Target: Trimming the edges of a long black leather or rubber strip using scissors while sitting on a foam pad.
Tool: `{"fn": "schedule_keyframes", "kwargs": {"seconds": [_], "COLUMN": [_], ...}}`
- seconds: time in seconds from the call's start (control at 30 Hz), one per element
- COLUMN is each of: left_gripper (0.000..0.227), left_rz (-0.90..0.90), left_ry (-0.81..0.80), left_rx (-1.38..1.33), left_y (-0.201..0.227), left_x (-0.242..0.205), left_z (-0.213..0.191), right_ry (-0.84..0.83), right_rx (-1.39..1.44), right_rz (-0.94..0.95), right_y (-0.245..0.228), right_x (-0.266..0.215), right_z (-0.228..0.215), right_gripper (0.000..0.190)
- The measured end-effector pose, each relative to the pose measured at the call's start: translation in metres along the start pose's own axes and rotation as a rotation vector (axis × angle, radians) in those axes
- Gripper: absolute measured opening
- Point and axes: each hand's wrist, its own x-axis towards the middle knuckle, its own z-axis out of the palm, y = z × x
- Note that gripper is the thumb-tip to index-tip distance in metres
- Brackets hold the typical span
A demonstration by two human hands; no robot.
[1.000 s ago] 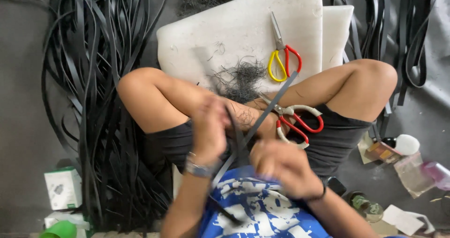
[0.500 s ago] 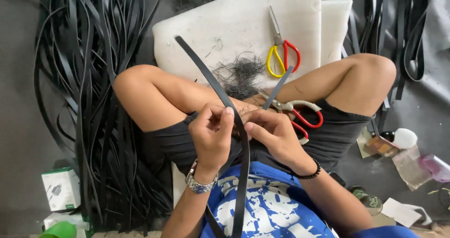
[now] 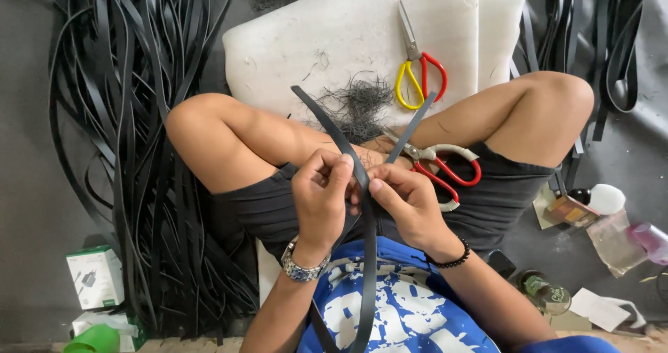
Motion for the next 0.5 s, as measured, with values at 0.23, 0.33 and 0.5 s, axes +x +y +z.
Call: {"fn": "schedule_keyframes", "kwargs": {"seconds": [0.23,0.33,0.5], "left_gripper": [0.025,0.027,0.020], "left_rz": [0.016,0.039,0.142], "left_ry": [-0.022,-0.047,-0.105], "left_rx": [-0.044,-0.072,0.054], "left_y": [0.006,0.011,0.018], "left_x": [-0.006,-0.007,-0.004], "left_z": [0.005,0.003,-0.001], "right_ry": [-0.001,0.011,0.047], "right_rx": [-0.086,-0.117,-0.163], "right_rz": [-0.244,-0.225,-0.206], "right_y": [0.001,0.000,0.006], "right_x": [0.001,0.000,0.001], "right_z": [-0.003,-0.001,-0.006], "right_gripper": [0.024,0.022,0.021]}}
